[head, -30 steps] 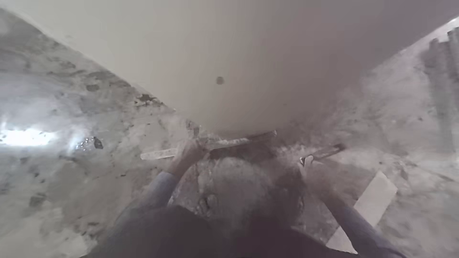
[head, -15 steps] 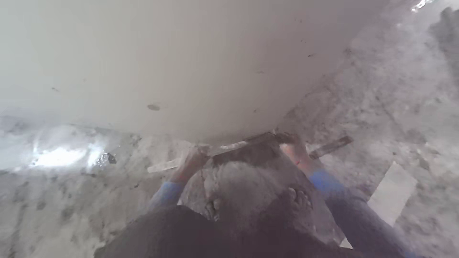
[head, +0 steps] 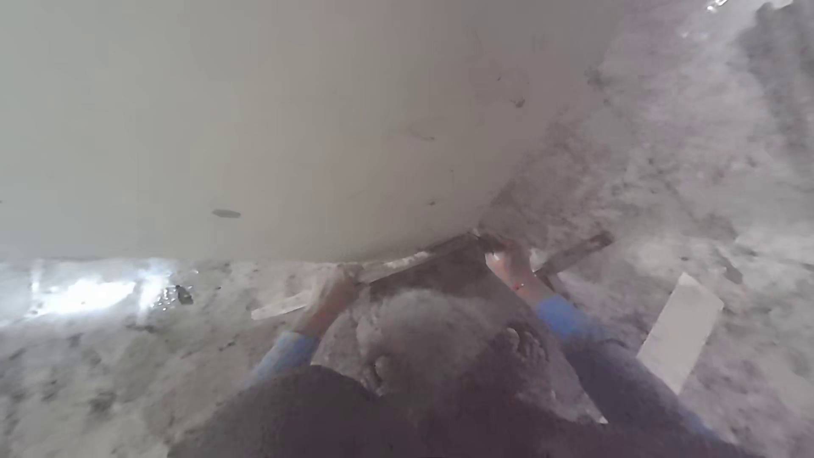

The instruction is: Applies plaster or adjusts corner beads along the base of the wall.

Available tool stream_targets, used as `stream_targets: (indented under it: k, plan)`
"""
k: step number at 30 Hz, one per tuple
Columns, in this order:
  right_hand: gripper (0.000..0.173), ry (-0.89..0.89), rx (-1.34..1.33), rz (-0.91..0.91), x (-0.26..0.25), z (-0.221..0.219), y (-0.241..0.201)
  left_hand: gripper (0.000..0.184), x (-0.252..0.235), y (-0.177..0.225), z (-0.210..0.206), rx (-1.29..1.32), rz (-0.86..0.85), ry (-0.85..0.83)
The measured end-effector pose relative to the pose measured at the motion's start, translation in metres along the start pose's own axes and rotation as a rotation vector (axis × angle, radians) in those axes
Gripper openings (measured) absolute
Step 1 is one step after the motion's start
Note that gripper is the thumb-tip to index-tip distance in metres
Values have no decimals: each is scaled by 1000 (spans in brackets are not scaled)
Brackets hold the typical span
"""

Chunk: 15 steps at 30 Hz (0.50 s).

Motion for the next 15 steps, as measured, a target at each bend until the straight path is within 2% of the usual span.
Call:
stream_targets:
  k: [2, 4, 8, 11, 15]
  plan:
    - [32, -106, -27, -61, -2, -5, 5, 43, -1, -3, -4, 53, -2, 18]
    - [31, -78, -41, -60, -1, -16, 15, 44, -7, -10, -9, 14, -8, 19]
    - [24, 91, -87, 20, 1, -32, 25, 41, -10, -7, -8, -72, 8, 19]
    - [27, 31, -84, -90, 1, -28, 18, 42, -7, 0, -10, -11, -5, 31]
    - [28, -18, -84, -148, 0, -36, 30, 44, 2, 25, 1, -73, -39, 28]
Point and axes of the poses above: each hand's wrist, its own x-axis away from the middle knuckle, its own z-axis out of the back of the hand, y = z × x, the point moved 1 cm from there along -x, towards the middle knuckle, and after that the axes turned 4 degrees about -y, right-handed, at the moved point
